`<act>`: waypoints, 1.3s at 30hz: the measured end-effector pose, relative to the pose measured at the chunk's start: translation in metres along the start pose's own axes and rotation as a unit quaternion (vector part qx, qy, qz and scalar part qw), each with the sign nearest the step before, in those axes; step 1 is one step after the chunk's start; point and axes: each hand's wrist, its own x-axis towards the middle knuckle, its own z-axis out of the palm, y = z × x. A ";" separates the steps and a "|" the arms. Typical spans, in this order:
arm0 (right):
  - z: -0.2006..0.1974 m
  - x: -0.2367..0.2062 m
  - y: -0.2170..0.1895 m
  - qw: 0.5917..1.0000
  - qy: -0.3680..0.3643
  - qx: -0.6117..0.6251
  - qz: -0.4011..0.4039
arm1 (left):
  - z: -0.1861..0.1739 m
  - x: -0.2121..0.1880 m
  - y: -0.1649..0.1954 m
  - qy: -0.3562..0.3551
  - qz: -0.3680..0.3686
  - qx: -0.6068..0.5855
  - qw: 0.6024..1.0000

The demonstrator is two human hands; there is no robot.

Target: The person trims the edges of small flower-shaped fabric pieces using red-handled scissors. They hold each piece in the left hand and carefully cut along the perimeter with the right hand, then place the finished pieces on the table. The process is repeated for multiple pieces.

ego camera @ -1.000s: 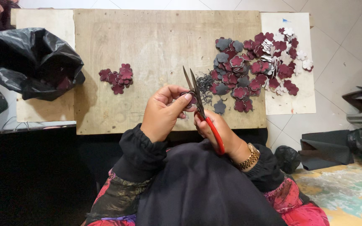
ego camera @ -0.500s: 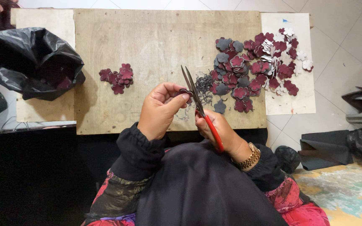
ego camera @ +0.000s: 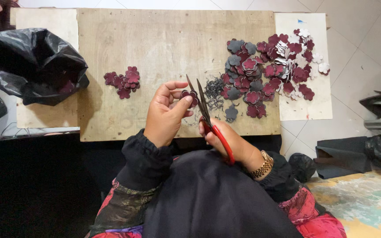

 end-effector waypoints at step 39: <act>0.012 0.003 -0.004 0.996 0.052 0.070 0.008 | 0.017 -0.003 -0.017 0.049 0.095 -0.061 0.992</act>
